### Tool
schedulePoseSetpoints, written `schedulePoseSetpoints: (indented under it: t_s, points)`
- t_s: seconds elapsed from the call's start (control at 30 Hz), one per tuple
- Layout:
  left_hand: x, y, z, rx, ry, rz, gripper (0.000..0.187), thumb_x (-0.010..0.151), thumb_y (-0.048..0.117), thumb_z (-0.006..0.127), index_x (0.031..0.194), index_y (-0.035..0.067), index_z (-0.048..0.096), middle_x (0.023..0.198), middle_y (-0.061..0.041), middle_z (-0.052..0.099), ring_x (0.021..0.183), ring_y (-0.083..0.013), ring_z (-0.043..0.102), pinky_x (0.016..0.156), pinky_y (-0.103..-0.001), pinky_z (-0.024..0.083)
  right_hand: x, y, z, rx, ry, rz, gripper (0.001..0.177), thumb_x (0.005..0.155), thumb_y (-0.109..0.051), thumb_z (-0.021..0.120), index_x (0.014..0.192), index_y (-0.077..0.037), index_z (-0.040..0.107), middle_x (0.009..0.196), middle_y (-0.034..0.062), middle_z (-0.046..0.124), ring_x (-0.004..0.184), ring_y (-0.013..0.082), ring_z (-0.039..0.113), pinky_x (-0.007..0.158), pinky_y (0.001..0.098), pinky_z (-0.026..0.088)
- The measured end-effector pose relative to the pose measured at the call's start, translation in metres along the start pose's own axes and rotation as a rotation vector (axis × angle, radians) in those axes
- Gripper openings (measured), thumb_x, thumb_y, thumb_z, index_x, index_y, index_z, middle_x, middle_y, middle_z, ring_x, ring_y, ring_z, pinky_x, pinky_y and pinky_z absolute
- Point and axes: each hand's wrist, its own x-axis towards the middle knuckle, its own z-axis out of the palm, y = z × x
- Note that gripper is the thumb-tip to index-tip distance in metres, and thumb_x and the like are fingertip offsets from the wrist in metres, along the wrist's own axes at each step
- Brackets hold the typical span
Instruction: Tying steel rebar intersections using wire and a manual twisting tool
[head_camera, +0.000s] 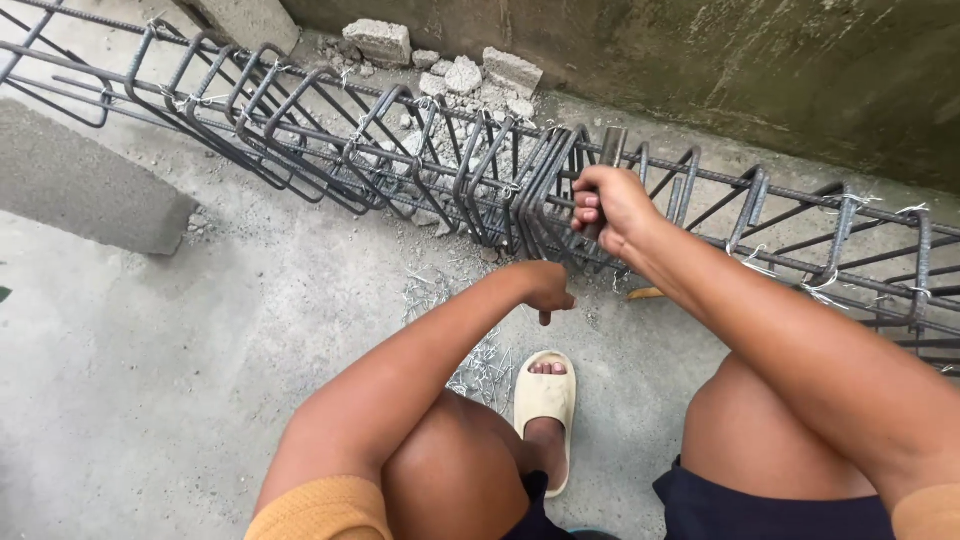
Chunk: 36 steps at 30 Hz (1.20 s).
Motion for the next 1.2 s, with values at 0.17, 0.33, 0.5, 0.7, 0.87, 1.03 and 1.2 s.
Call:
schedulePoseSetpoints:
  t_s: [0.17, 0.33, 0.5, 0.7, 0.87, 1.03, 1.2]
  points:
    - [0.006, -0.003, -0.005, 0.052, -0.035, -0.043, 0.042, 0.091, 0.046, 0.055, 0.086, 0.012, 0.080, 0.075, 0.001, 0.079, 0.096, -0.0302, 0.077, 0.088, -0.044, 0.058, -0.003, -0.007, -0.008, -0.064, -0.022, 0.037, 0.012, 0.082, -0.014, 0.061, 0.091, -0.007, 0.058, 0.056, -0.0126, 0.034, 0.042, 0.0000, 0.045, 0.061, 0.0355, 0.059]
    - [-0.016, -0.015, -0.012, 0.102, 0.082, -0.100, 0.036, 0.090, 0.044, 0.058, 0.113, 0.019, 0.071, 0.102, -0.009, 0.074, 0.111, -0.0364, 0.070, 0.098, -0.052, 0.055, 0.005, -0.012, -0.044, -0.093, 0.015, -0.029, 0.010, 0.086, -0.010, 0.062, 0.092, -0.002, 0.060, 0.057, -0.0099, 0.040, 0.043, 0.0029, 0.048, 0.060, 0.0378, 0.060]
    - [-0.049, -0.003, -0.032, 0.154, 0.220, -0.097, 0.062, 0.098, 0.037, 0.050, 0.156, 0.025, 0.037, 0.124, -0.023, 0.071, 0.119, -0.0436, 0.067, 0.102, -0.058, 0.053, -0.008, -0.035, -0.029, -0.066, 0.029, 0.011, 0.010, 0.086, -0.013, 0.061, 0.093, -0.006, 0.057, 0.058, -0.0120, 0.039, 0.045, -0.0002, 0.049, 0.061, 0.0358, 0.062]
    - [-0.024, -0.014, -0.036, 0.397, 0.287, -0.131, 0.061, 0.096, 0.020, 0.038, 0.157, 0.015, 0.039, 0.118, -0.022, 0.073, 0.111, -0.0404, 0.071, 0.094, -0.058, 0.056, 0.025, -0.021, 0.004, -0.052, 0.035, -0.016, 0.011, 0.084, -0.010, 0.062, 0.083, -0.015, 0.052, 0.056, -0.0118, 0.039, 0.041, 0.0006, 0.046, 0.053, 0.0357, 0.058]
    - [0.044, -0.073, -0.015, 0.529, 0.379, -0.179, 0.057, 0.099, 0.021, 0.037, 0.154, 0.036, 0.045, 0.111, -0.011, 0.076, 0.103, -0.0365, 0.074, 0.081, -0.055, 0.061, 0.024, -0.019, 0.021, -0.079, 0.086, -0.024, 0.017, 0.080, -0.008, 0.059, 0.079, -0.019, 0.046, 0.054, -0.0129, 0.036, 0.038, -0.0006, 0.043, 0.051, 0.0370, 0.056]
    - [0.032, -0.081, -0.025, 0.558, 0.397, -0.246, 0.057, 0.100, 0.020, 0.037, 0.150, 0.046, 0.048, 0.107, -0.008, 0.077, 0.099, -0.0343, 0.075, 0.075, -0.054, 0.062, 0.027, -0.016, 0.030, -0.098, 0.106, -0.033, 0.018, 0.078, -0.007, 0.059, 0.080, -0.019, 0.046, 0.053, -0.0112, 0.036, 0.037, 0.0007, 0.042, 0.049, 0.0361, 0.056]
    - [0.043, -0.096, -0.036, 0.637, 0.408, -0.326, 0.058, 0.101, 0.021, 0.037, 0.147, 0.055, 0.046, 0.110, -0.006, 0.076, 0.099, -0.0342, 0.075, 0.064, -0.057, 0.060, 0.035, -0.024, 0.004, -0.124, 0.068, -0.052, 0.015, 0.078, -0.009, 0.059, 0.078, -0.019, 0.048, 0.055, -0.0113, 0.037, 0.038, -0.0003, 0.043, 0.049, 0.0349, 0.055]
